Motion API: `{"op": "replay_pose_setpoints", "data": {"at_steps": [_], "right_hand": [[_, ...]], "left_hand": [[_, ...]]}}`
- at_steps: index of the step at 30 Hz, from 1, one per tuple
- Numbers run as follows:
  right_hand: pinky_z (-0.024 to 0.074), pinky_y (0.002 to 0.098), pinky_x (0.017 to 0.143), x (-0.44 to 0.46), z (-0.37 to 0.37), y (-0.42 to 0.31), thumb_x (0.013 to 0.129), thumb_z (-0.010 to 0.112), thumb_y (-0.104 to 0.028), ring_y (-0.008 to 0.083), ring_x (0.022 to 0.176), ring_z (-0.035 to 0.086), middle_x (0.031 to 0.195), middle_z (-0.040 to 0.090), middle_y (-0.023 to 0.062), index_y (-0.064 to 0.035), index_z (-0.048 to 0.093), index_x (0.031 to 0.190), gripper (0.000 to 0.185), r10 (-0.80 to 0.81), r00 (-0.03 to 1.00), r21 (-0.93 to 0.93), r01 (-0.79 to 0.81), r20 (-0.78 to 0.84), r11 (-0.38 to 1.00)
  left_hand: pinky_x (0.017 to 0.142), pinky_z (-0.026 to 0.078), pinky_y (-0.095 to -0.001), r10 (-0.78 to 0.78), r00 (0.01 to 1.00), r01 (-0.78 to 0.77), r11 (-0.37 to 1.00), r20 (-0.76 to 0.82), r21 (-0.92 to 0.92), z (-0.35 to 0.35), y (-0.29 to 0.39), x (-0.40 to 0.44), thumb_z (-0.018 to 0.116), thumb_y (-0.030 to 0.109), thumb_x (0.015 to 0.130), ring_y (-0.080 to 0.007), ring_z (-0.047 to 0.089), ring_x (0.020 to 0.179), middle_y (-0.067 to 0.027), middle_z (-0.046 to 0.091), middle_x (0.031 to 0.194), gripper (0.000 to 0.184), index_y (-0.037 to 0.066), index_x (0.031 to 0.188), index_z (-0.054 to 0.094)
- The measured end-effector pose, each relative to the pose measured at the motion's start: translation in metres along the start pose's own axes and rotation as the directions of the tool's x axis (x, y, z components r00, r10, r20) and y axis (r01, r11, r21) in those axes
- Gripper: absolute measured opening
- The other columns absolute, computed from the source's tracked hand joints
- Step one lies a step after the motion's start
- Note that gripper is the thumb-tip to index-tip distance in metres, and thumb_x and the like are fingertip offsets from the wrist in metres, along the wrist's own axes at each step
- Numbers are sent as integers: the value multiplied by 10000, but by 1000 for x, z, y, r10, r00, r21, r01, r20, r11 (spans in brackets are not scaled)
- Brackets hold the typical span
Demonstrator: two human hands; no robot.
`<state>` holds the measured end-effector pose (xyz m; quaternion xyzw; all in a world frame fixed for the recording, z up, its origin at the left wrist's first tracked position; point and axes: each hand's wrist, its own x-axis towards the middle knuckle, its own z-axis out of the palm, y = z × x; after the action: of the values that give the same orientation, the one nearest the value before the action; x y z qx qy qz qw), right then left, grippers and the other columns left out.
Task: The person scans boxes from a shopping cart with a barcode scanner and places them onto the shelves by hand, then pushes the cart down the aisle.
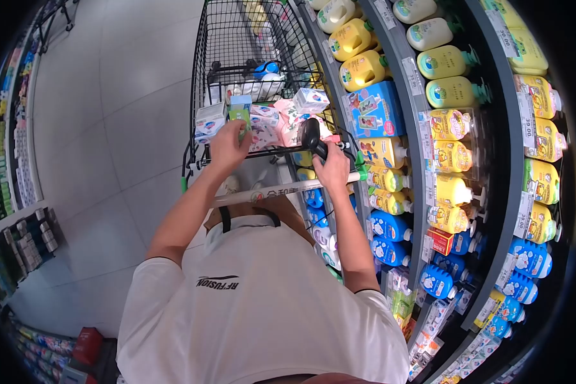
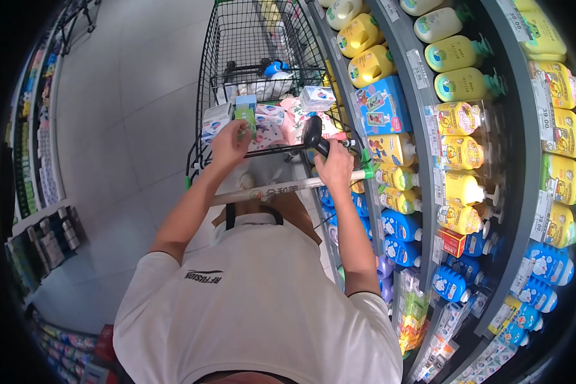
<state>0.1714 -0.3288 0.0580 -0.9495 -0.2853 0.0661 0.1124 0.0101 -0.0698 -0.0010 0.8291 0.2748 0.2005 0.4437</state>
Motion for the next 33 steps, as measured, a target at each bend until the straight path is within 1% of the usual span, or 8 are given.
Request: {"op": "replay_pose_setpoints", "data": {"at_steps": [6, 9, 13, 14, 18, 20, 27, 33], "right_hand": [[503, 554, 883, -1, 4, 8, 857, 731, -252, 439, 1020, 679, 1053, 701, 222, -45, 619, 1237, 448, -45, 999, 5, 45, 0, 999], [482, 524, 923, -1, -3, 3, 805, 766, -206, 399, 1052, 658, 1051, 685, 184, -46, 625, 1184, 434, -14, 1000, 57, 15, -15, 998], [470, 499, 930, -11, -7, 5, 732, 794, -153, 394, 1020, 635, 1006, 662, 161, -63, 623, 1134, 446, -37, 978, 184, 76, -206, 980], [472, 504, 922, -13, -6, 5, 719, 800, -152, 393, 1018, 636, 1012, 663, 159, -67, 623, 1127, 453, -68, 965, 182, 117, -255, 976], [480, 514, 900, -12, -3, 15, 667, 807, -137, 372, 996, 643, 987, 669, 135, -72, 647, 1059, 429, -156, 939, 228, 231, -305, 946], [504, 494, 906, -16, -6, 15, 672, 776, -103, 354, 1022, 655, 981, 688, 120, -69, 662, 981, 331, -191, 935, 256, 271, -298, 928], [534, 463, 998, -15, -9, 19, 665, 717, -37, 366, 1175, 649, 1177, 728, 154, -16, 682, 1024, 361, -234, 840, 293, 411, -489, 863], [554, 434, 1009, -17, -4, 32, 685, 740, -19, 325, 1213, 654, 1196, 733, 151, -6, 686, 1084, 403, -216, 893, 436, 389, -395, 811]], "left_hand": [[854, 555, -503, -51, 958, 6, 987, 281, 159, 11, -2, -7, 693, 298, 959, -409, 704, 996, -190, 735, 1073, 328, 42, 1163, 689], [844, 557, -495, -47, 969, 22, 994, 244, 103, 12, -4, -8, 697, 302, 955, -404, 710, 974, -192, 737, 1051, 349, 31, 1175, 688], [845, 561, -476, -122, 964, 95, 988, 237, 122, 19, 20, 5, 700, 276, 951, -387, 716, 959, -193, 736, 1071, 340, 21, 1176, 689], [820, 567, -452, 79, 982, -96, 991, 169, 98, 33, 8, 10, 726, 257, 941, -364, 725, 938, -191, 731, 1057, 358, 19, 1203, 679], [906, 558, -477, 319, 932, -345, 927, 173, 148, 76, 37, 61, 728, 229, 909, -388, 693, 1042, -211, 701, 1163, 400, 19, 1243, 663], [935, 550, -480, 323, 916, -374, 902, 238, 214, 103, 57, 88, 733, 236, 902, -392, 671, 1087, -207, 682, 1202, 429, 24, 1266, 649], [1014, 515, -488, 312, 824, -536, 698, 472, 475, 185, 87, 142, 798, 297, 855, -377, 580, 1245, -170, 607, 1330, 549, 65, 1312, 603], [1020, 483, -471, 238, 836, -532, 571, 495, 625, 218, 74, 153, 804, 338, 856, -351, 555, 1220, -154, 616, 1243, 583, 58, 1315, 578]]}}
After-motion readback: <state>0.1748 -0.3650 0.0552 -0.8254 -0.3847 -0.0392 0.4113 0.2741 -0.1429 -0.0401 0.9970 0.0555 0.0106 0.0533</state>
